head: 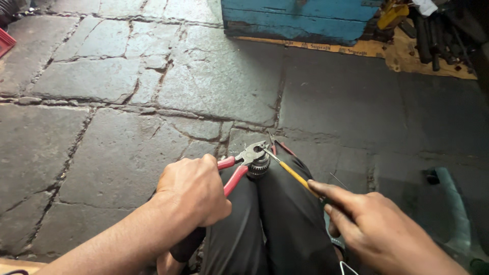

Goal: The person disassembles a gear and spring assembly using pliers, a screwdriver, and a hammer while sitting on a stone floor.

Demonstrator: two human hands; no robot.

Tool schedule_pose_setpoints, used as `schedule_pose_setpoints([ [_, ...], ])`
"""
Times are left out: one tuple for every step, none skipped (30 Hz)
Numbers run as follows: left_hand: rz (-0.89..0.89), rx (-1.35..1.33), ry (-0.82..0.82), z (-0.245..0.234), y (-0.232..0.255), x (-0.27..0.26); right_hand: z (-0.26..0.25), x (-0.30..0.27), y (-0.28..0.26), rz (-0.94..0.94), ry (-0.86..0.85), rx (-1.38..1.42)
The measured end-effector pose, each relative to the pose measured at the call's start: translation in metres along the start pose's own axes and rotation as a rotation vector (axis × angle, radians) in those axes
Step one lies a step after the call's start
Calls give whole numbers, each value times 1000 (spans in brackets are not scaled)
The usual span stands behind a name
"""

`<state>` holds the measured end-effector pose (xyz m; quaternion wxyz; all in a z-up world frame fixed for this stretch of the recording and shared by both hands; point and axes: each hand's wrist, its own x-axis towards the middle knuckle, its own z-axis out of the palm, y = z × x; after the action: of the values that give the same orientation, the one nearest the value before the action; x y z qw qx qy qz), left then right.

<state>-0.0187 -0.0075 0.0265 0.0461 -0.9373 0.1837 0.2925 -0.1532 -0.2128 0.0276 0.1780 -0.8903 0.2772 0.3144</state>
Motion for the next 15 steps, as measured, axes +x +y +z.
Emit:
schedule_pose_setpoints([
  [-2, 1, 6, 0, 1, 0, 0, -2, -4, -3, 24, -9],
  [-4, 0, 8, 0, 2, 0, 0, -4, -7, 1, 31, -65],
  [-7, -1, 11, 1, 3, 0, -1, -5, -9, 5, 37, -121],
  [-4, -6, 23, 2, 5, 0, -2, -6, -10, 9, 43, -177],
  [-1, -12, 36, 3, 5, 0, -2, -6, -10, -4, 53, -169],
  [2, -16, 51, 3, 6, 0, -2, -6, -10, -18, 65, -160],
  [2, -3, 30, 2, 7, 0, -2, -5, -9, -32, 78, -151],
  [1, 8, 14, 1, 7, 0, -1, -3, -8, -18, 48, -118],
  [0, 18, -3, 0, 7, 0, 2, -2, -7, -4, 19, -85],
  [-2, 11, -3, 0, 6, 0, 7, -1, -7, 10, -14, -54],
  [-3, 4, -4, 1, 5, -1, 12, 0, -6, -18, 7, 28],
  [-4, -1, -3, 1, 5, -1, 18, 2, -5, -45, 30, 112],
  [-4, 2, -1, 0, 5, 0, 24, 4, -3, -72, 53, 196],
  [-2, 7, 0, 1, 6, 0, 29, 6, 0, -86, 61, 259],
  [0, 11, 2, 1, 6, 0, 34, 8, 4, -100, 68, 322],
])
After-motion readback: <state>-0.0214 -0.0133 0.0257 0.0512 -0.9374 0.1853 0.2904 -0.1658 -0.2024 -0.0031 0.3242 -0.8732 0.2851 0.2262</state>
